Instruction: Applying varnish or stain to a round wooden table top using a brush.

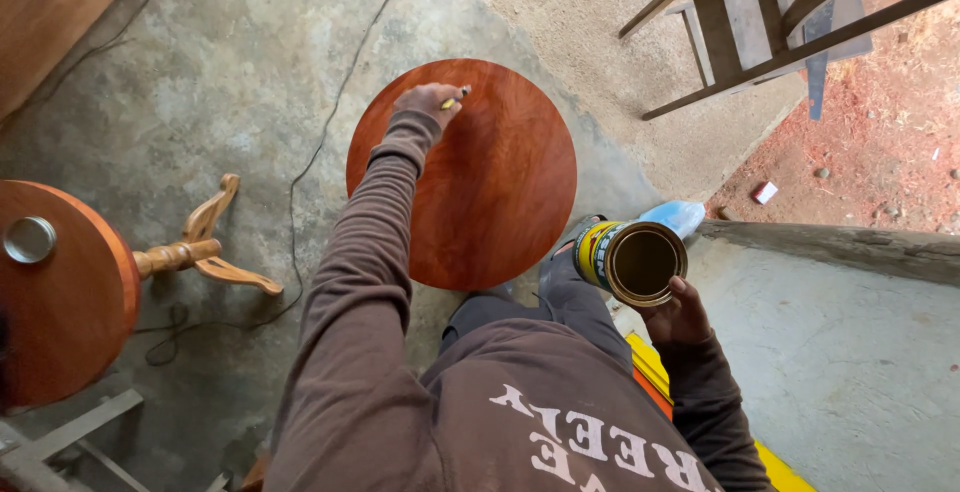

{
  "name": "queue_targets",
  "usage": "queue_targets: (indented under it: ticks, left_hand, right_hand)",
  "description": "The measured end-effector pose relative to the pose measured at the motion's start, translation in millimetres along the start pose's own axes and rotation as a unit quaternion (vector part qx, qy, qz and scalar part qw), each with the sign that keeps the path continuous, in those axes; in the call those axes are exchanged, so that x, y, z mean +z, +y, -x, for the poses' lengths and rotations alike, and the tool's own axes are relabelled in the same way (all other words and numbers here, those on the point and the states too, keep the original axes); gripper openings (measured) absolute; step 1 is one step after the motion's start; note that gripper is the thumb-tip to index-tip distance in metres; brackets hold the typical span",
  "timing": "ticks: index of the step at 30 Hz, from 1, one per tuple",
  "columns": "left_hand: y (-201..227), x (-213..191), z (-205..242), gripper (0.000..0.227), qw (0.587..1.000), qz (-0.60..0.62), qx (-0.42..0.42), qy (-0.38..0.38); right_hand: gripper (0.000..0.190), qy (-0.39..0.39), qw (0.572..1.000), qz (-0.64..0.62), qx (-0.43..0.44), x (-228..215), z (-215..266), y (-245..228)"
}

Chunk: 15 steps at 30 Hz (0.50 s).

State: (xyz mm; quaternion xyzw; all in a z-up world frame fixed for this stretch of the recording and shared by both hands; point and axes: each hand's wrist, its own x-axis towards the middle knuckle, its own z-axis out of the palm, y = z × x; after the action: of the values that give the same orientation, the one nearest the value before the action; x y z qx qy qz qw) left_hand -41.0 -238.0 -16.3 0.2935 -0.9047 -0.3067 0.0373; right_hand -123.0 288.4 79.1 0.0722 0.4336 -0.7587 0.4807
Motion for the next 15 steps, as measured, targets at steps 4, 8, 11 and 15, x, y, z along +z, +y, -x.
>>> queue_targets:
  ticks: [4,8,11,15]
  left_hand:
    - [3.0,11.1,40.9,0.025,0.998,0.005,-0.028,-0.057]
    - [-0.8,37.4,91.8,0.025,0.997,0.013,0.035,-0.061]
    - [6.1,37.6,123.9,0.025,0.994,0.02,0.042,-0.095]
    - [30.6,6.7,135.5,0.027,0.965,0.04,-0.027,-0.26]
  right_hand:
    - [0.068,-0.017,1.0,-0.005,-0.003,5.2,-0.4,0.6]
    - [0.068,0.001,1.0,-0.008,0.006,1.0,-1.4,3.4]
    - [0.067,0.004,1.0,-0.008,0.011,-2.8,-6.4,4.0]
    - [0.067,0.006,1.0,-0.014,0.011,-7.3,-7.5,3.2]
